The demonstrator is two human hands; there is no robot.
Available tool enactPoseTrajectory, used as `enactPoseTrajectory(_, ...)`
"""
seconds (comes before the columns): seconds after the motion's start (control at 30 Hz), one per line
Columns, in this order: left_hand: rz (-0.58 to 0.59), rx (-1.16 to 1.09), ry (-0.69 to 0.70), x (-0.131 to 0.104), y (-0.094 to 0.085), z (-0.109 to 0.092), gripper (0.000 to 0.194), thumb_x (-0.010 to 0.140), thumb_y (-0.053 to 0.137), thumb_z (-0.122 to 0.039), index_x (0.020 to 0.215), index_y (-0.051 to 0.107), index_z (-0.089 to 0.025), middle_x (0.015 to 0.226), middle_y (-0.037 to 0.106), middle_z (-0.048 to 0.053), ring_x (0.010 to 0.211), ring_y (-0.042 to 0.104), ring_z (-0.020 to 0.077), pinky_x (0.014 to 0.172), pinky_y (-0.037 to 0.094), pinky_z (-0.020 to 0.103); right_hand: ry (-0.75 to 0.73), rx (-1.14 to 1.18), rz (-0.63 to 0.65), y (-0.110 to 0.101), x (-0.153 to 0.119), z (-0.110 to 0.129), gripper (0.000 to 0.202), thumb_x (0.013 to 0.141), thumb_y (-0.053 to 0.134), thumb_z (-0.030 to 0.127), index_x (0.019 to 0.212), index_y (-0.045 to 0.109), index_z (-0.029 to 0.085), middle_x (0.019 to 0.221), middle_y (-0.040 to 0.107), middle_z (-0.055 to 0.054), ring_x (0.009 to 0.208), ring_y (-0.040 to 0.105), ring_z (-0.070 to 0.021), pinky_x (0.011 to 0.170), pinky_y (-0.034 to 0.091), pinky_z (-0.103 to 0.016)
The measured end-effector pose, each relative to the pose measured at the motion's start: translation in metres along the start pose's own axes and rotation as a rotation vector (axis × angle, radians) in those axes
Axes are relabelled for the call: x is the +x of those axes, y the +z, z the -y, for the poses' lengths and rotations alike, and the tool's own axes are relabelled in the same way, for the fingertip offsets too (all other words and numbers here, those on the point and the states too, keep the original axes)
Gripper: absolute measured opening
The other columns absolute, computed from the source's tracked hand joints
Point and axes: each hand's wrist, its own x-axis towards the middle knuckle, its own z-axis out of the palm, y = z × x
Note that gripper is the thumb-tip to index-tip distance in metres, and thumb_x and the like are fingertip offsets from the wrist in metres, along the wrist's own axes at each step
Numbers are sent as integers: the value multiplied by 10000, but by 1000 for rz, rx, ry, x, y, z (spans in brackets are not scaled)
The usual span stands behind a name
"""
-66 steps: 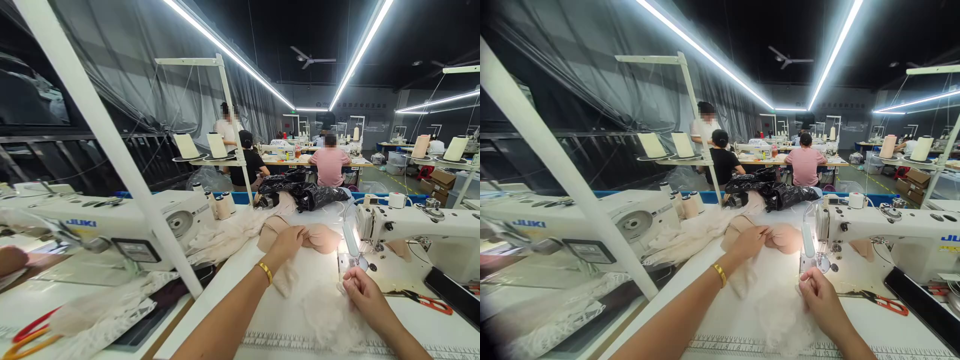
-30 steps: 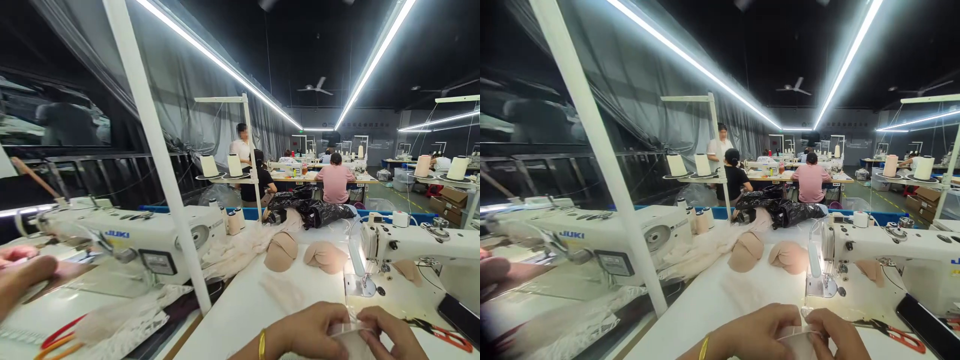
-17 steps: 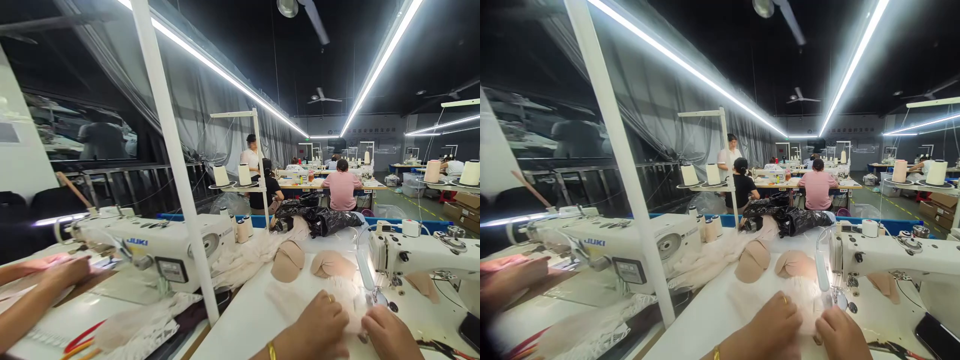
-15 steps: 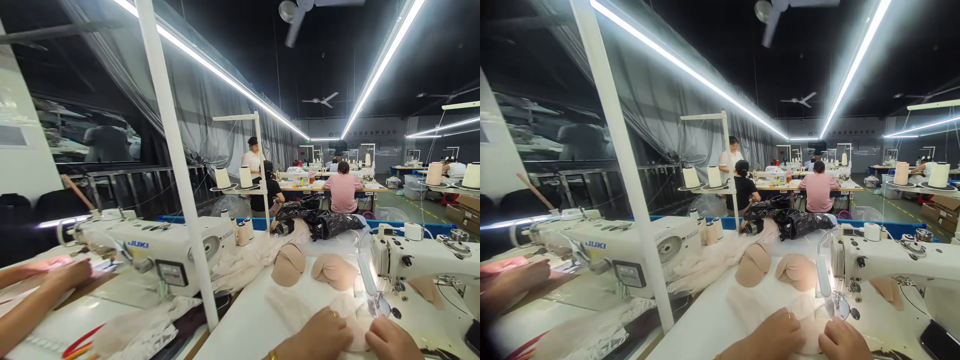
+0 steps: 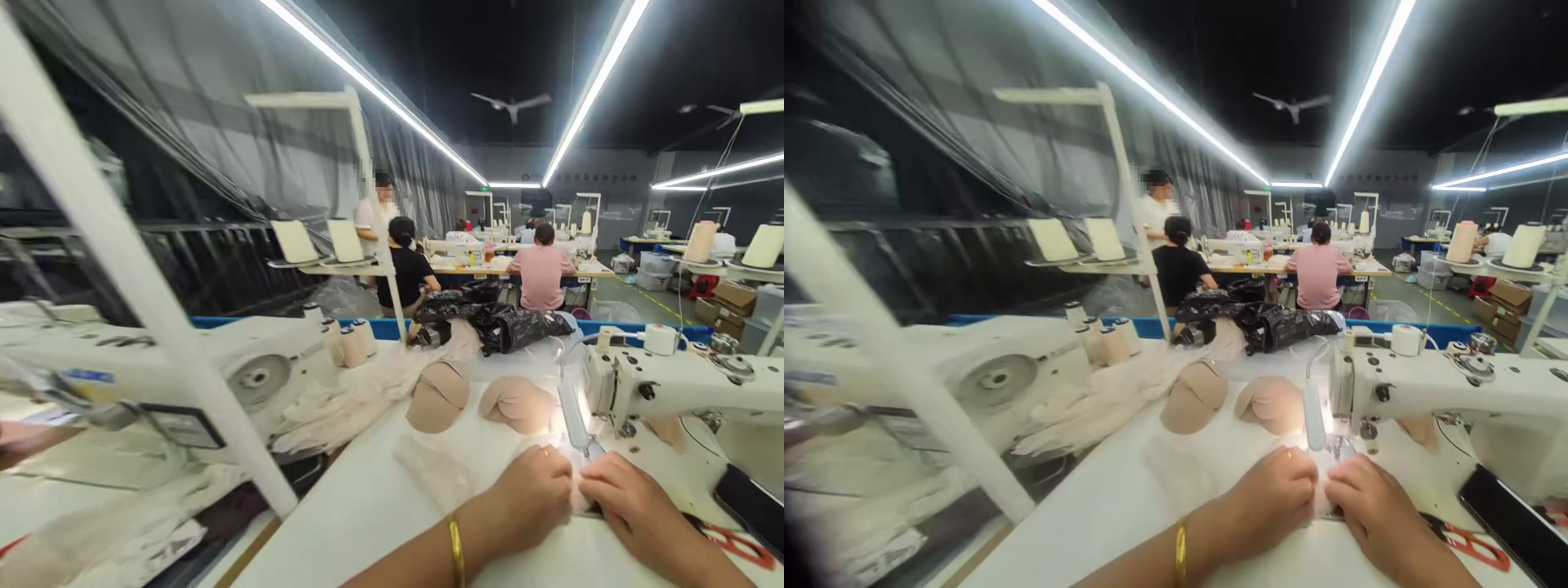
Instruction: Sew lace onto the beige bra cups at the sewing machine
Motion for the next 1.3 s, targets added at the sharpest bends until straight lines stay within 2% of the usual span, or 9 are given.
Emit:
enactPoseTrajectory(0.13,-52,-92,-47,0,-9,-2,220,969,594,-182,751,561,-182,827,644,26,760,566,183,720,422,344,75,-7,201,-19,4,11,344,964,473,55,1136,694,256,929,641,-54,867,543,-210,720,450,-312)
enactPoseTrajectory(0.27,-106,-122,-66,0,-13,-5,267,1006,519,-175,739,535,-179,782,592,20,709,490,168,698,405,330,103,8,252,-22,5,10,320,975,464,63,1105,693,245,903,616,-41,858,506,-198,703,396,-306)
enactPoseTrajectory(0.53,-118,-120,-88,1,-11,-9,242,1023,476,-178,808,587,-167,812,591,36,757,474,190,769,425,361,109,28,232,-26,6,12,240,978,472,71,935,656,218,852,588,-30,826,484,-188,677,365,-304)
enactPoseTrajectory(0.73,-121,-161,-107,2,-6,-12,186,995,511,-163,829,597,-172,858,614,43,794,479,197,825,413,373,101,33,222,-28,6,13,250,993,455,84,936,659,216,864,600,-38,837,493,-191,677,377,-309)
enactPoseTrajectory(0.97,-207,-192,-67,3,-2,-13,167,995,540,-125,841,570,-183,884,680,-6,772,488,164,872,363,362,89,113,153,-25,4,9,227,966,496,47,960,640,223,942,659,-34,893,530,-191,717,435,-311)
enactPoseTrajectory(1.13,-152,-151,-8,12,-4,-2,253,1013,492,-107,772,516,-179,806,623,-16,691,435,144,812,335,359,108,148,139,-22,4,7,251,959,501,25,1024,621,236,1014,711,-16,945,571,-202,780,485,-335)
enactPoseTrajectory(1.3,-86,-145,58,27,-9,16,296,1002,489,-92,719,481,-179,755,573,-12,713,434,159,758,296,362,164,125,113,-20,4,5,194,1000,511,98,1063,626,240,1025,708,-26,934,596,-215,790,512,-358)
